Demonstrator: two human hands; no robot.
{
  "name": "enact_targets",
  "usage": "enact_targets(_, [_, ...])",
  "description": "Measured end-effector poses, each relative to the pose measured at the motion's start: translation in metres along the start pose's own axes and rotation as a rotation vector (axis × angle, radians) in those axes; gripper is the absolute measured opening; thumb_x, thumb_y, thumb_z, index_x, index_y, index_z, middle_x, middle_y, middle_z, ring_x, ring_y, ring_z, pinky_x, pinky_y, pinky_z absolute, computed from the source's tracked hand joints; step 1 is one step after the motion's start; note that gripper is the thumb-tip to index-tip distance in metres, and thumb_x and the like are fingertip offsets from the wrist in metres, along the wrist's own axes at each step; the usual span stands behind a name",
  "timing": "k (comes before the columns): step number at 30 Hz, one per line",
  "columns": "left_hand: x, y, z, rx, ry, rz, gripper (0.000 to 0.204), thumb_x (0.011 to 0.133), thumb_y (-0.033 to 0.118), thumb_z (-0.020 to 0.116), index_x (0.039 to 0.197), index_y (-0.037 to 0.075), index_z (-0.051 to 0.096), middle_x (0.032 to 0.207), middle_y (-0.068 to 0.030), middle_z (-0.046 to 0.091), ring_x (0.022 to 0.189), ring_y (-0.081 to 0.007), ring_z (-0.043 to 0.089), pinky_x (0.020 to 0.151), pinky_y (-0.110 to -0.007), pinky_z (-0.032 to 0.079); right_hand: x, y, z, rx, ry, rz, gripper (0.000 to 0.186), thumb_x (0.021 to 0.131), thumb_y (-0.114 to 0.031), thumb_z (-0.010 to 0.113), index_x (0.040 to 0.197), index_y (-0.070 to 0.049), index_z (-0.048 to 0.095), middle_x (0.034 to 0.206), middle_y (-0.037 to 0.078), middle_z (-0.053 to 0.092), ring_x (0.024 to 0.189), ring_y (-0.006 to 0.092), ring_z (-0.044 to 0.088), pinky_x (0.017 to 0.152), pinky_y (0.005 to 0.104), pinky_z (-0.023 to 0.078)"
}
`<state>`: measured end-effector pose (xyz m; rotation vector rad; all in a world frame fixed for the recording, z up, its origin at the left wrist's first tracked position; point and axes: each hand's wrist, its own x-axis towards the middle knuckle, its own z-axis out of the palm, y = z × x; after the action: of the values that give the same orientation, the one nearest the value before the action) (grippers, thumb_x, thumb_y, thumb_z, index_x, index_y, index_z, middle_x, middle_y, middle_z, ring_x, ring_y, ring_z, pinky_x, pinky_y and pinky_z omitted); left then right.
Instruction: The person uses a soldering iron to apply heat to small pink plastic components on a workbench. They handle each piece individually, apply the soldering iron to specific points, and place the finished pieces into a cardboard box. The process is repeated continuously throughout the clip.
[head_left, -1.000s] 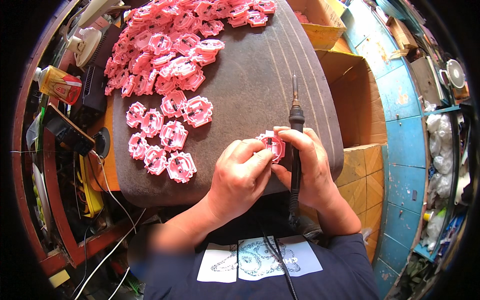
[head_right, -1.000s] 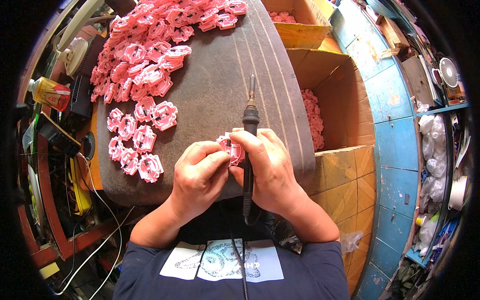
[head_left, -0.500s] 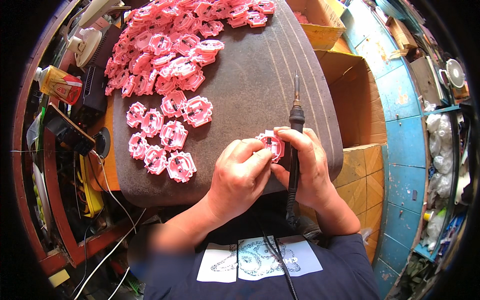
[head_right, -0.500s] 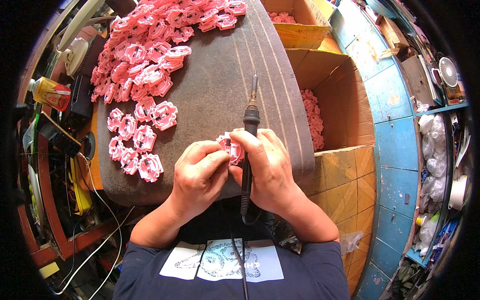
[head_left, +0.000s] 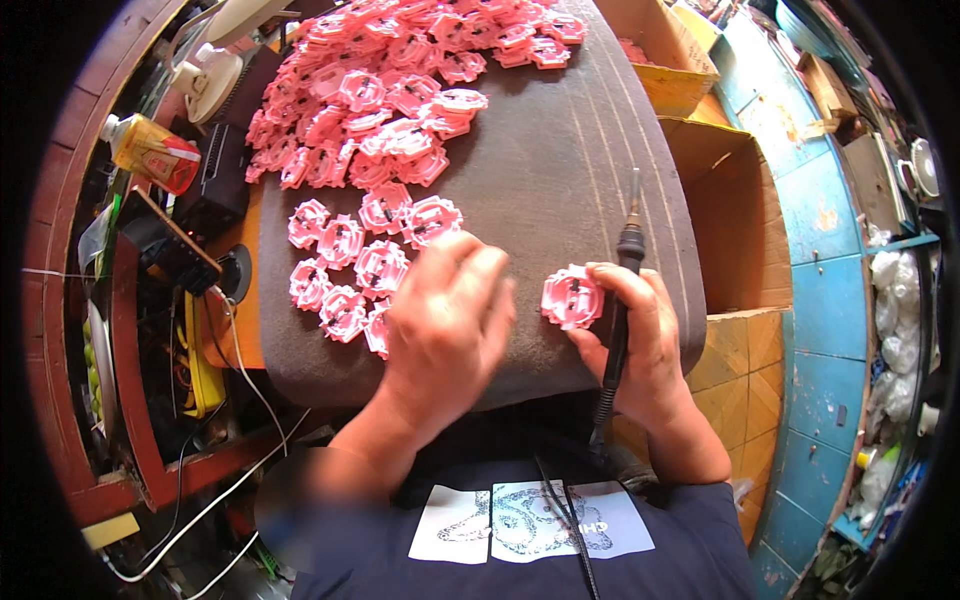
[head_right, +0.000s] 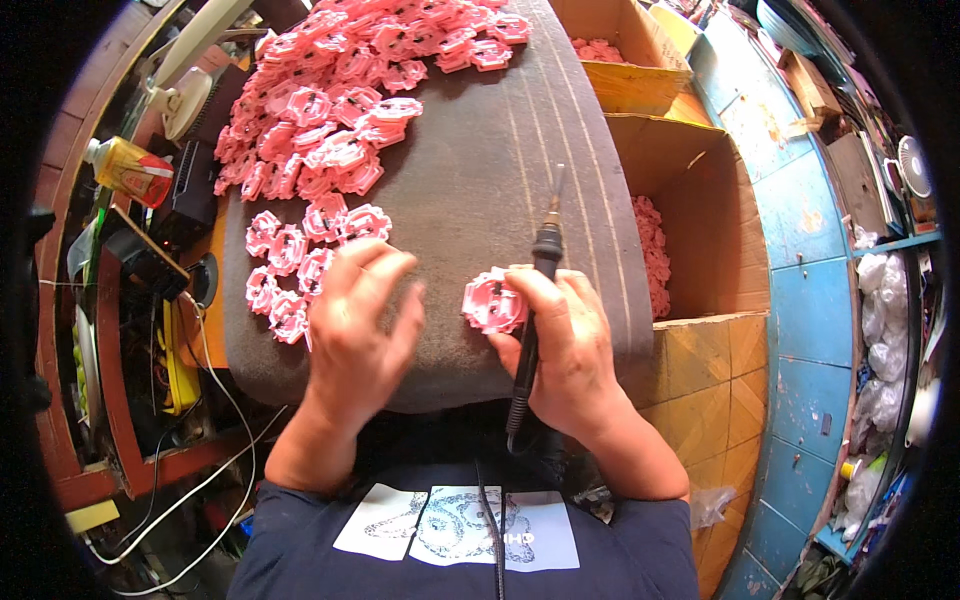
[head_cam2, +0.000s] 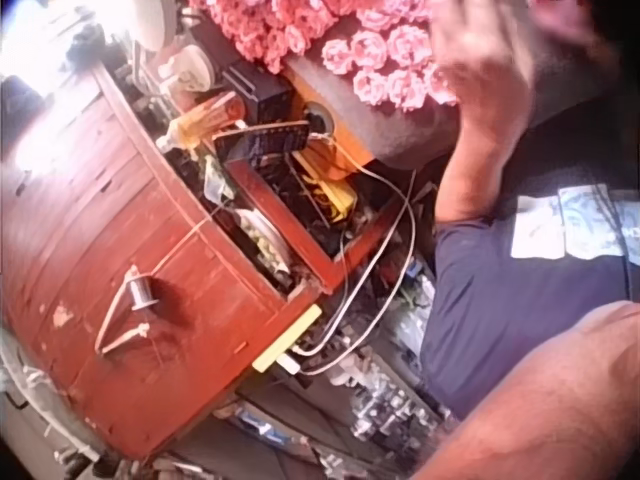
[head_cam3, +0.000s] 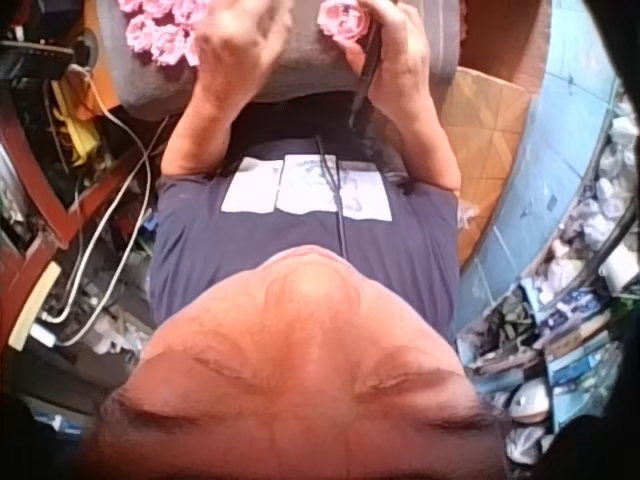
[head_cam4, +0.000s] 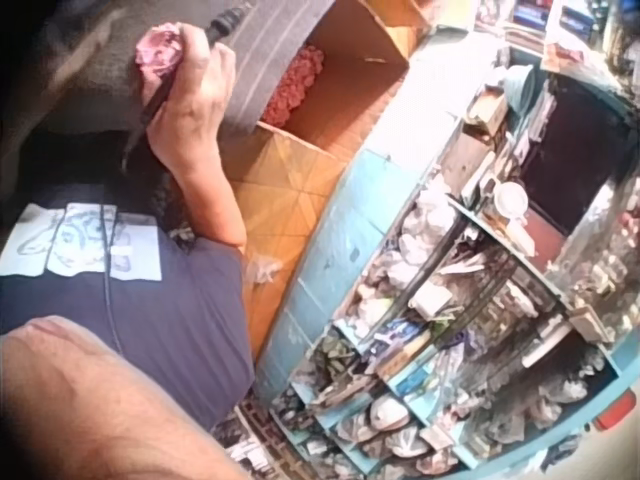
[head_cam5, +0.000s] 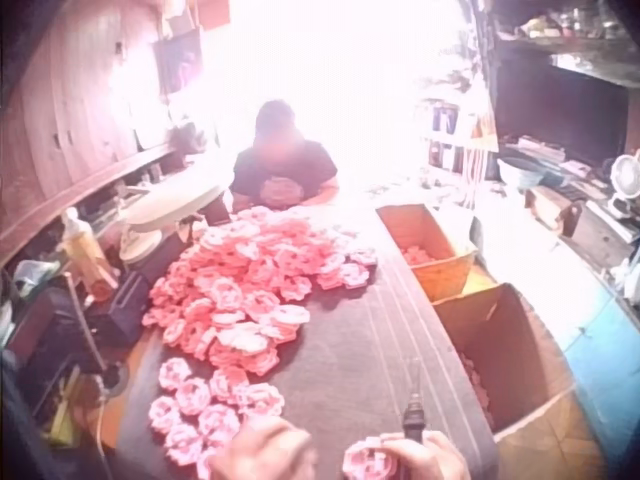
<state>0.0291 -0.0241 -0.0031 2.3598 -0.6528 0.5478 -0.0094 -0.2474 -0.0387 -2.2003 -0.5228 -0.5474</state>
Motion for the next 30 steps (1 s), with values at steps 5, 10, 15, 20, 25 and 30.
enact_targets(5, [0.01, -0.024, -0.005, 0.434, -0.195, -0.163, 0.018, 0.09, 0.009, 0.076, 0.105, 0.003, 0.07, 0.115, -0.0162, 0.068, 0.099, -0.037, 0.07, 0.084, -0.044, 0.057, 0.011, 0.006, -0.008, -0.274, 0.15, 0.09, 0.067, 0.079, -0.001, 0.081, 0.139, 0.0, 0.053, 0.118, 0.024, 0.068, 0.103, 0.043, 0.062, 0.092, 0.0516, 0.049])
enact_targets(10, [-0.003, -0.006, 0.009, 0.155, -0.167, -0.006, 0.015, 0.089, 0.001, 0.074, 0.103, 0.001, 0.068, 0.113, -0.0164, 0.065, 0.096, -0.0371, 0.07, 0.083, -0.045, 0.058, -0.006, -0.001, -0.01, -0.116, 0.263, -0.052, 0.059, 0.081, 0.005, 0.077, 0.135, -0.001, 0.054, 0.124, 0.025, 0.068, 0.105, 0.0421, 0.065, 0.095, 0.0527, 0.048])
enact_targets(15, [-0.02, 0.013, 0.01, -0.209, -0.257, 0.052, 0.024, 0.087, -0.003, 0.075, 0.11, -0.001, 0.067, 0.112, -0.0179, 0.063, 0.093, -0.0363, 0.069, 0.08, -0.044, 0.058, -0.017, -0.013, 0.013, 0.04, 0.078, -0.103, 0.055, 0.083, 0.007, 0.077, 0.132, -0.002, 0.052, 0.114, 0.02, 0.069, 0.094, 0.0369, 0.066, 0.081, 0.0451, 0.053])
enact_targets(20, [-0.026, 0.014, 0.014, -0.274, -0.226, 0.062, 0.028, 0.086, -0.006, 0.075, 0.113, -0.002, 0.069, 0.112, -0.0177, 0.064, 0.089, -0.0341, 0.07, 0.078, -0.042, 0.059, -0.019, -0.014, 0.022, -0.029, 0.112, -0.133, 0.052, 0.082, 0.01, 0.075, 0.127, -0.003, 0.054, 0.104, 0.019, 0.067, 0.083, 0.0381, 0.064, 0.073, 0.0471, 0.05])
enact_targets(25, [-0.026, 0.014, 0.014, -0.316, -0.256, 0.068, 0.031, 0.085, -0.01, 0.074, 0.115, -0.002, 0.069, 0.114, -0.0177, 0.064, 0.092, -0.0324, 0.07, 0.079, -0.04, 0.059, -0.018, -0.013, 0.02, -0.004, 0.087, -0.121, 0.047, 0.084, 0.012, 0.072, 0.125, -0.003, 0.055, 0.095, 0.016, 0.065, 0.075, 0.0351, 0.063, 0.07, 0.0452, 0.05])
enact_targets(30, [-0.03, 0.014, 0.016, -0.347, -0.188, 0.0, 0.037, 0.084, -0.01, 0.074, 0.119, -0.001, 0.07, 0.12, -0.0183, 0.061, 0.094, -0.0312, 0.069, 0.081, -0.039, 0.059, -0.013, -0.013, 0.018, 0.139, 0.083, -0.051, 0.044, 0.087, 0.012, 0.068, 0.127, -0.001, 0.055, 0.093, 0.013, 0.065, 0.073, 0.0249, 0.064, 0.068, 0.0361, 0.051])
